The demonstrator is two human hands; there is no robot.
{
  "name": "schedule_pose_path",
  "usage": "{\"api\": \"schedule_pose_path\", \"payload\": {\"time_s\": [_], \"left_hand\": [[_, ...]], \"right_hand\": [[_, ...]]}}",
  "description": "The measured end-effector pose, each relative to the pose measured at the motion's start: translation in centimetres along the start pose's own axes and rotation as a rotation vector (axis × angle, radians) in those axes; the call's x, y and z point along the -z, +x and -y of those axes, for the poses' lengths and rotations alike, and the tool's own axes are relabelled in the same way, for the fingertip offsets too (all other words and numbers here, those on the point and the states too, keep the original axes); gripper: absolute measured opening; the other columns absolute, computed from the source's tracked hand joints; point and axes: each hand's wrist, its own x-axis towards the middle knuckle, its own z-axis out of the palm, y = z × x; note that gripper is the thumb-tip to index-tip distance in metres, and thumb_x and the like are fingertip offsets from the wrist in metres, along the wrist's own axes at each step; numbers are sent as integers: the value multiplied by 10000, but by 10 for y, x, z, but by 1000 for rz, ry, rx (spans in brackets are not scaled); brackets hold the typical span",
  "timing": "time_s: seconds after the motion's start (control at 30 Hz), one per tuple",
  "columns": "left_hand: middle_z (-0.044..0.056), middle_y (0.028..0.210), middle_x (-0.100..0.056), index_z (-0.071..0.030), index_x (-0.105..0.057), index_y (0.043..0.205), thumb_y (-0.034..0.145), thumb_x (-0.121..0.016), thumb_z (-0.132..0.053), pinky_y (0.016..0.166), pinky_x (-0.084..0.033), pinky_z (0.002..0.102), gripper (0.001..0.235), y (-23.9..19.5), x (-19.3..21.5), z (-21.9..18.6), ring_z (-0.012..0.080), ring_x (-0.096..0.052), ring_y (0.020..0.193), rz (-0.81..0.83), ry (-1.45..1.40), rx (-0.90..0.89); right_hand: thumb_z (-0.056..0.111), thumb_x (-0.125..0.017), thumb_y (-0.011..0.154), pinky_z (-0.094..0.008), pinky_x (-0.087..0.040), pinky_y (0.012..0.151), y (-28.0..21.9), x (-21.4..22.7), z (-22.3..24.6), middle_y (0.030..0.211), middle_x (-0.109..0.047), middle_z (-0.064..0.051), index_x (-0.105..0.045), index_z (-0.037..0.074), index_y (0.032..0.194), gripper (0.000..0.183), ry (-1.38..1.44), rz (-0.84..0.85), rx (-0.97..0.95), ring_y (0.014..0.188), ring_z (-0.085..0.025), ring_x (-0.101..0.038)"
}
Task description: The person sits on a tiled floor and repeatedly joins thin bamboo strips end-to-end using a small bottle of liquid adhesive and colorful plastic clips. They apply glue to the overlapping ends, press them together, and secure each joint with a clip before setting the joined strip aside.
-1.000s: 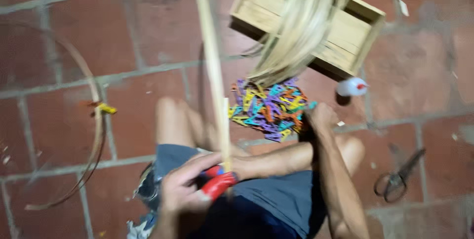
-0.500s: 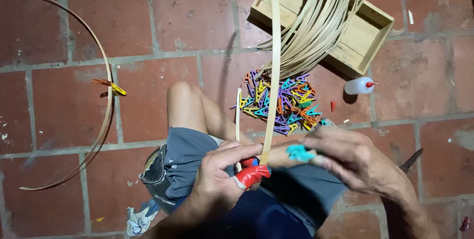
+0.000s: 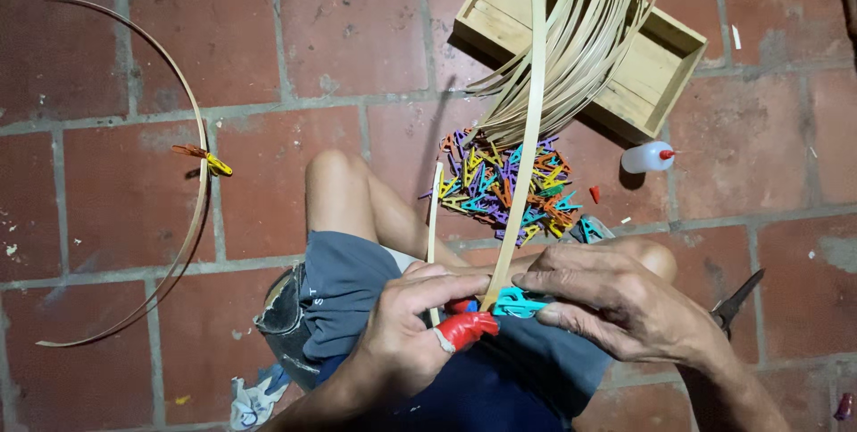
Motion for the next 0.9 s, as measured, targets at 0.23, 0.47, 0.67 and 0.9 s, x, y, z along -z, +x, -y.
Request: {"api": "schedule_pose_path", "payload": {"time_s": [0.23, 0.47, 0.67, 0.9], "left_hand": [[148, 1010, -710, 12, -703, 1180, 766, -776, -21, 863, -493, 377, 421, 4, 10, -5, 253, -657, 953, 31, -65, -116], [96, 930, -787, 21, -723, 1219, 740, -788, 10, 790, -588, 298, 484, 3, 7, 7, 177, -736, 848, -1, 30, 104], [102, 920, -751, 64, -677, 1253, 726, -836, -52, 821, -557, 321, 563, 3, 12, 19, 192, -717, 858, 65, -14, -47], [68, 880, -738, 16, -723, 1166, 667, -915, -65, 754, -573, 291, 540, -3, -1, 27, 155, -719, 804, -25, 151, -45]], "right_hand": [[271, -770, 828, -315, -616, 762, -52, -9, -68, 1076, -764, -105, -699, 42, 1249, 485, -106, -166, -143, 873, -173, -767], [132, -659, 913, -393, -558, 761, -131, -24, -284, 897, -761, -140, -771, 38, 1077, 219, -322, -641, -935, 826, -239, -723], [341, -752, 832, -519, -555, 817, -136, -58, -340, 987, -738, -224, -790, 63, 1016, 336, -685, -171, -1197, 939, -406, -713], [348, -729, 817, -534, -555, 815, -102, -70, -361, 958, -725, -241, -800, 52, 953, 333, -628, -122, -1222, 939, -419, -718]]}}
